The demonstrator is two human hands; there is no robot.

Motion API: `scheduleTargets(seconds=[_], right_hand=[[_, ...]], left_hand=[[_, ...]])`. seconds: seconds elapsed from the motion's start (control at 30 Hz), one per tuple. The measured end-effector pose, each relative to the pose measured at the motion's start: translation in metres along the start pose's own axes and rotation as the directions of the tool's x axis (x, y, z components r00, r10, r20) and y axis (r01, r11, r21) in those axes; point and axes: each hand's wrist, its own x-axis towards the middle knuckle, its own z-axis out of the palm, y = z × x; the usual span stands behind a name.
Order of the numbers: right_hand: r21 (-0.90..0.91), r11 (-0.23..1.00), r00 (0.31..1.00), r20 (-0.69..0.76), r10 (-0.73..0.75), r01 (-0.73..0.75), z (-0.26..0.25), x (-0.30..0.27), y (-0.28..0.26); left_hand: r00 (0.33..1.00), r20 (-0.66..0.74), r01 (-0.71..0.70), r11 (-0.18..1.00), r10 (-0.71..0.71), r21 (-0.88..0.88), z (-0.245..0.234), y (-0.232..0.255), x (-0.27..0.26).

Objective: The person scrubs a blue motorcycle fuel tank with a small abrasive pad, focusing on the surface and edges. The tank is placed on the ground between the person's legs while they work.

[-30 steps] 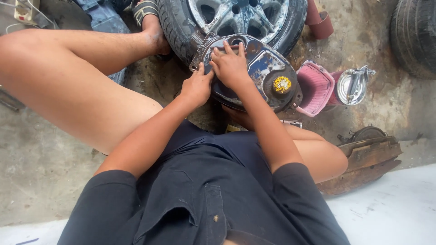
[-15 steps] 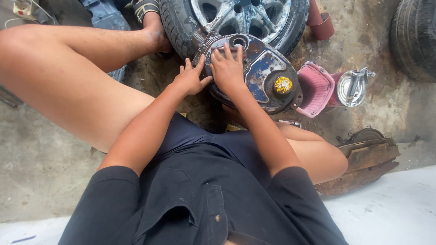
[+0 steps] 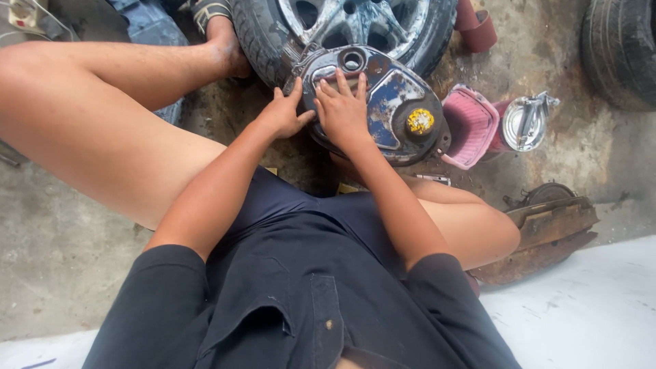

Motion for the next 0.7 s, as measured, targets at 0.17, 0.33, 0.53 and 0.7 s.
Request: scheduleTargets(seconds=[0.17, 0.33, 0.53, 0.7], right_hand=[[0.000, 0.995, 0.986, 0.137, 0.095, -0.096, 0.005, 0.037, -0.003], [-0.074, 0.997, 0.987, 0.154, 0.044, -0.033, -0.004, 0.008, -0.009], [-0.013, 0.985, 0.956, 0.241, 0.170, -0.172, -0.003, 0.040, -0.010], [0.002, 0.997, 0.994, -0.075, 0.078, -0.078, 0.004, -0.005, -0.018]], left_hand=[[0.999, 0.010, 0.035, 0.999, -0.035, -0.027, -0.008, 0.012, -0.017], [1.000, -0.008, 0.024, 0.999, -0.024, -0.025, -0.005, 0.004, -0.007], [0.999, 0.002, 0.037, 0.999, -0.037, -0.017, -0.008, 0.010, -0.011], [0.976, -0.146, -0.143, 0.980, 0.163, 0.139, 0.010, -0.020, 0.008]])
